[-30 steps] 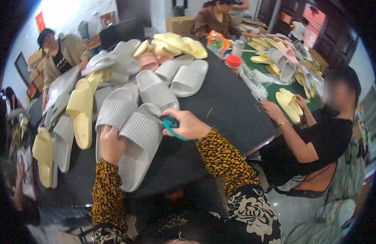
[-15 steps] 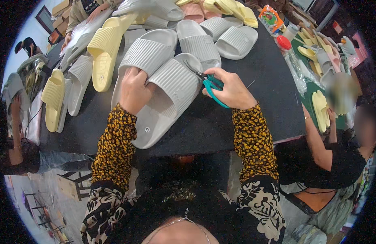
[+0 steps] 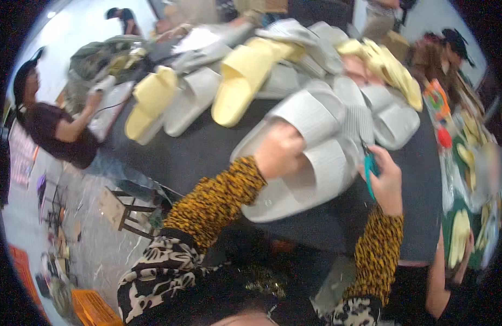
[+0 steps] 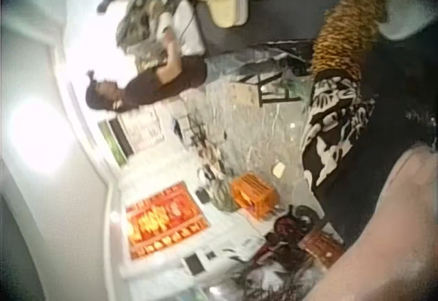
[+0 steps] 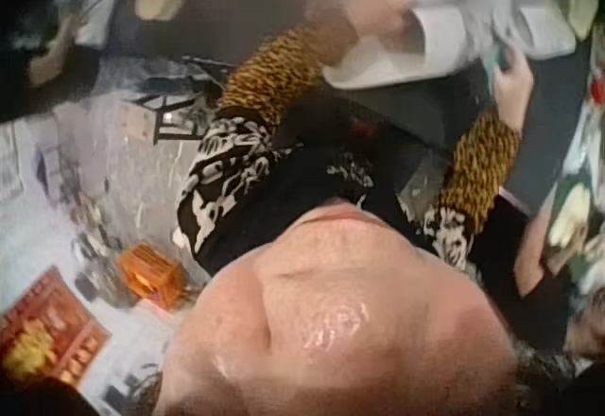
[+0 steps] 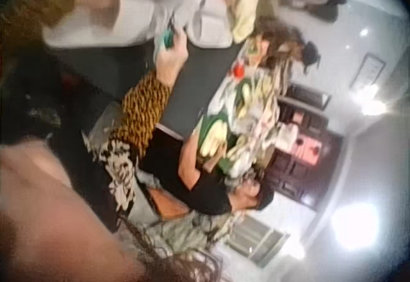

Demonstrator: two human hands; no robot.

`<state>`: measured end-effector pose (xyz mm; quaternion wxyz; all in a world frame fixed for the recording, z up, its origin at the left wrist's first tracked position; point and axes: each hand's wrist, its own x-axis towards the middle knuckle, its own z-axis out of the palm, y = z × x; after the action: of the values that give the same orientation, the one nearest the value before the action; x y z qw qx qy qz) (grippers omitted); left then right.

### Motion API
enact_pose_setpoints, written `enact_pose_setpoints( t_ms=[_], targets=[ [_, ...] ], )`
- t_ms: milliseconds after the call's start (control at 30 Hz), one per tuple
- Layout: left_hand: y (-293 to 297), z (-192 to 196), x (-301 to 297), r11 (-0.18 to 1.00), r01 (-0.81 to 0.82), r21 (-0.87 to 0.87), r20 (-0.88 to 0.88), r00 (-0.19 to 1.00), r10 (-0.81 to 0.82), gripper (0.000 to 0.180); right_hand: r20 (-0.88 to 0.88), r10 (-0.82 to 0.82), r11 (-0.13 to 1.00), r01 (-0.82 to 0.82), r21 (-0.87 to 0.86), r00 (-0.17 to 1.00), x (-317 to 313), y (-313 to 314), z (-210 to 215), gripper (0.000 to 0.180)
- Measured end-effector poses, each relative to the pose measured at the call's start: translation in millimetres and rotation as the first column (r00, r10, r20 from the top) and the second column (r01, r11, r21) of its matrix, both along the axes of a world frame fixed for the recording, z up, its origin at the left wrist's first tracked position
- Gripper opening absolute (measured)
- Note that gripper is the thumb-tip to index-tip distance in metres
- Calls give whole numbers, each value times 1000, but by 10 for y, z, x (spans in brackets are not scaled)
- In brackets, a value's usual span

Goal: The person trims loose threads from foam slides using scissors, handling and turning the slides one by one by hand on the table.

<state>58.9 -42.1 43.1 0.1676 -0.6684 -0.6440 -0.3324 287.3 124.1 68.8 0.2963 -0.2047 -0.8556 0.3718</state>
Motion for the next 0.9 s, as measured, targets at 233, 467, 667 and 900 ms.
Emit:
enact_pose_setpoints(
  t_ms=[233,467,667,900],
  targets=[
    [-162,-16,182,985,127,114,-49,991,-122,22,107,26,965,-53,258,994,-229,-158,339,47],
    [-59,-99,248,985,160,59,-80,985,-155,29,142,52,961,-88,262,989,-336,26,180,40],
    [-76,-104,253,982,183,35,-82,980,-180,28,186,23,977,-62,206,982,-303,-37,176,33],
    [-70,-38,243,980,195,27,-82,978,-192,30,-38,-25,987,19,-157,999,-247,125,-35,37]
  ],
)
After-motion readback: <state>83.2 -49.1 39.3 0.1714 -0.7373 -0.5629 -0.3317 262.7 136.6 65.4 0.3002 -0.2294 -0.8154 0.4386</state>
